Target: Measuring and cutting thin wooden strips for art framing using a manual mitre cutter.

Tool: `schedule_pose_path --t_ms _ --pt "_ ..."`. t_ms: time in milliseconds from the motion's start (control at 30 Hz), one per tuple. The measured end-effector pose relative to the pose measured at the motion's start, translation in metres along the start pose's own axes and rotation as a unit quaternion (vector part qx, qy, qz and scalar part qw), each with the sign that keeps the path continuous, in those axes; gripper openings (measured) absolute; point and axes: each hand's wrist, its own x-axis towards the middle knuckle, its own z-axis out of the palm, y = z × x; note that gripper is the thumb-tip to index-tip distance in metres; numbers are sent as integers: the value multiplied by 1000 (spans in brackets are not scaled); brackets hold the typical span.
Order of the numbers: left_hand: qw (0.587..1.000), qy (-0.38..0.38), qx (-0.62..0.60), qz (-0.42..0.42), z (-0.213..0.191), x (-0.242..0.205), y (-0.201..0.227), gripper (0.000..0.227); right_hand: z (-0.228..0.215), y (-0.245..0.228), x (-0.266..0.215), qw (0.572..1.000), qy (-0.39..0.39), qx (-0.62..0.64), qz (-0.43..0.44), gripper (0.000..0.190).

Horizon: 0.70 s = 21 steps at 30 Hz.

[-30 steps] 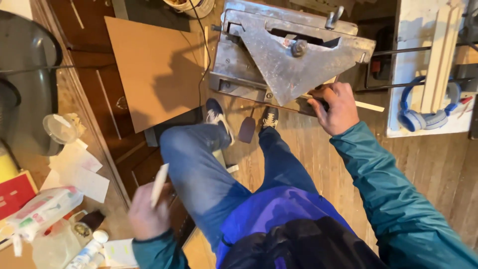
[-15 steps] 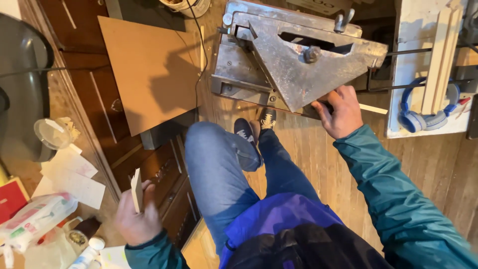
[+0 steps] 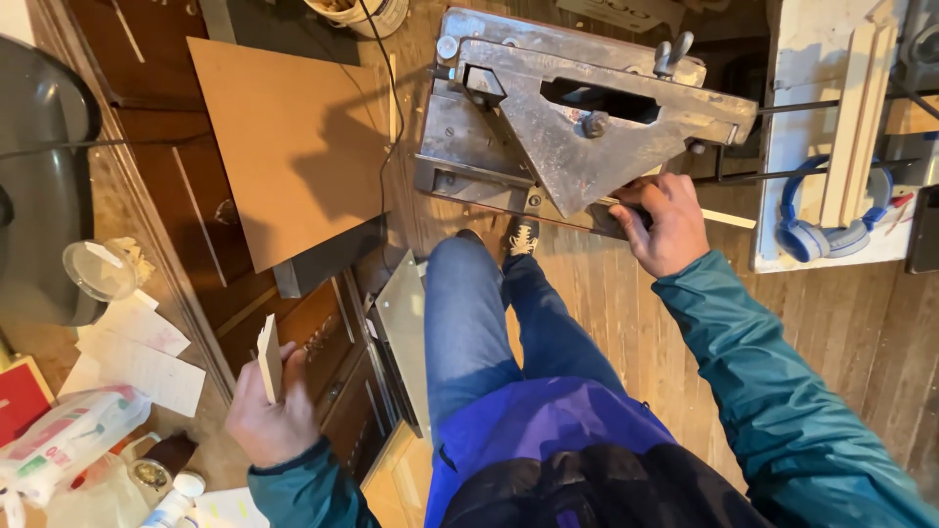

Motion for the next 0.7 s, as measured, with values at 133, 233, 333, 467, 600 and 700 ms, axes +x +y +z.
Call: schedule_pose_path --t_ms 133,233,333,467,600,700 --pt "1000 -6 -19 -3 0 2 1 15 -2 -3 0 1000 2 6 -6 22" --pt "1000 -7 -21 2 0 0 2 17 -1 -3 1 1000 1 9 -12 21" --pt "1000 -8 -25 -15 -2 -1 3 16 -2 -5 1 1000 5 6 -10 22" --pt "1000 -10 -10 -15 -4 -2 4 16 -1 -4 1 1000 12 6 -20 21" --pt "1000 -8 -3 -6 -5 -4 4 17 -1 -2 -1 1000 13 -2 -18 21" --pt "1000 -11 1 -9 -4 -5 0 18 -2 -3 -1 1000 13 -2 -19 21"
